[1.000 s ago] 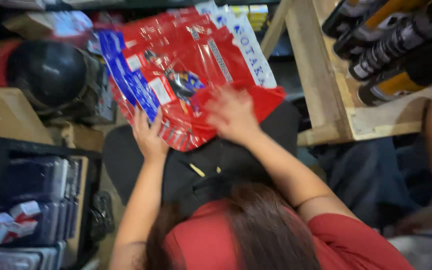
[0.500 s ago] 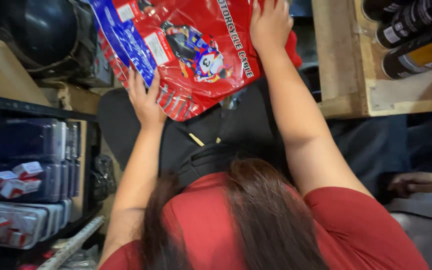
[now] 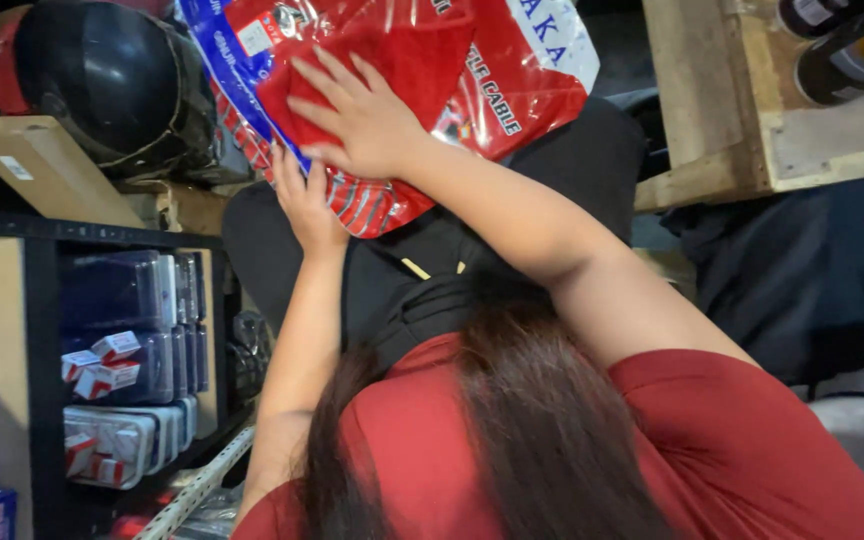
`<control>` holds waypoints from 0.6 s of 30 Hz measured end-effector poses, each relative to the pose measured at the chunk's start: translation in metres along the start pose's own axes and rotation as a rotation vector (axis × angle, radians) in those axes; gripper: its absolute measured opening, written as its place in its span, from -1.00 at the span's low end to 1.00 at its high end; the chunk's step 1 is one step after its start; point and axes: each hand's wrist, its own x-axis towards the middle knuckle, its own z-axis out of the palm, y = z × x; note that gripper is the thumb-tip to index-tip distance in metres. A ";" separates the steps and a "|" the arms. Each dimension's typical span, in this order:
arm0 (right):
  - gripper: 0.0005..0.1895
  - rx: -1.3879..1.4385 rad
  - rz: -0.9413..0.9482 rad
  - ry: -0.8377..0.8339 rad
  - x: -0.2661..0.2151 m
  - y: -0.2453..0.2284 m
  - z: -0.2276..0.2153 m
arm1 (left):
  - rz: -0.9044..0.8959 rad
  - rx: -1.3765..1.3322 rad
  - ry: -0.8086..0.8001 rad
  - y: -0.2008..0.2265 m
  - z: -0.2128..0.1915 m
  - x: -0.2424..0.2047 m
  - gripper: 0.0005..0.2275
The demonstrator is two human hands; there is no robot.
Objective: The person sits on the floor and wipes a red motorcycle part package with a red cloth. They repeatedly rub the surface of the package, which is resting on their lap, while another person sits nearby.
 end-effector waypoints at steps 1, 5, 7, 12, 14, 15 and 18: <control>-0.30 0.059 -0.047 -0.037 -0.003 -0.008 -0.009 | -0.006 0.016 0.003 -0.005 0.005 -0.001 -0.71; -0.36 0.121 -0.124 -0.076 -0.045 -0.013 -0.042 | -0.019 0.000 -0.016 0.000 0.002 0.004 -0.64; -0.38 0.147 -0.177 -0.050 -0.076 -0.007 -0.041 | 0.063 -0.002 0.197 0.001 0.010 0.009 -0.69; -0.44 0.026 0.059 -0.023 -0.117 0.022 -0.082 | -0.005 -0.044 0.023 0.017 -0.014 0.010 -0.58; -0.49 -0.019 0.179 0.053 -0.137 0.050 -0.075 | 0.004 -0.045 0.026 0.020 -0.013 0.008 -0.58; -0.49 -0.067 0.377 0.073 -0.143 0.064 -0.069 | 0.000 -0.030 0.025 0.018 -0.012 0.008 -0.56; -0.46 -0.079 0.618 0.157 -0.159 0.097 -0.052 | -0.007 -0.011 0.016 0.016 -0.010 0.006 -0.53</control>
